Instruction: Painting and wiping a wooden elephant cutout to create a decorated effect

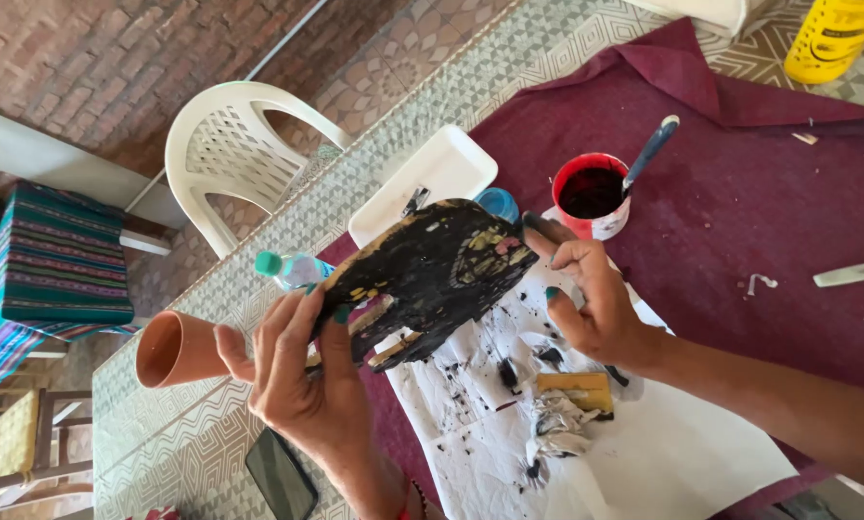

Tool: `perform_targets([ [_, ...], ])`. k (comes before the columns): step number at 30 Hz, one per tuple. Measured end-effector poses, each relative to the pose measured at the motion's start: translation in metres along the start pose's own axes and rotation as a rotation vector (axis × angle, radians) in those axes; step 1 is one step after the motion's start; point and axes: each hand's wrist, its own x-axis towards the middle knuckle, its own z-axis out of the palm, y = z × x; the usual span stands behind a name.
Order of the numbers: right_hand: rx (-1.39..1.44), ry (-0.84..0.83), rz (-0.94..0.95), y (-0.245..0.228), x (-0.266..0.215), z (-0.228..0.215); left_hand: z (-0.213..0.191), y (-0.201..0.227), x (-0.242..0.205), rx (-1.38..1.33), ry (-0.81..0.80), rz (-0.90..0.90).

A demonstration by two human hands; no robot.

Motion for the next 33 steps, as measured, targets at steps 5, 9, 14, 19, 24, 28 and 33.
perform_targets([
  [5,-0.088,-0.037,-0.065,-0.005,-0.002,0.005,0.000,-0.004,0.001,-0.002,-0.019,0.029],
  [9,-0.260,-0.063,-0.190,0.001,-0.004,0.016,-0.001,-0.004,0.001,-0.007,-0.024,0.030],
  [14,-0.365,-0.047,-0.185,0.014,-0.020,0.018,-0.002,-0.002,0.001,0.003,-0.032,0.023],
  [19,-0.225,-0.062,-0.163,0.004,-0.006,0.015,-0.002,-0.001,0.000,0.018,-0.030,0.033],
  [24,-0.178,-0.031,-0.212,0.003,0.006,0.016,-0.002,0.001,0.001,0.015,-0.024,0.024],
  [28,-0.248,-0.022,-0.207,0.008,0.000,0.011,-0.003,0.002,0.000,0.017,-0.015,-0.013],
  [33,-0.113,-0.048,-0.196,-0.012,0.006,0.012,-0.002,0.003,0.002,0.007,-0.019,-0.011],
])
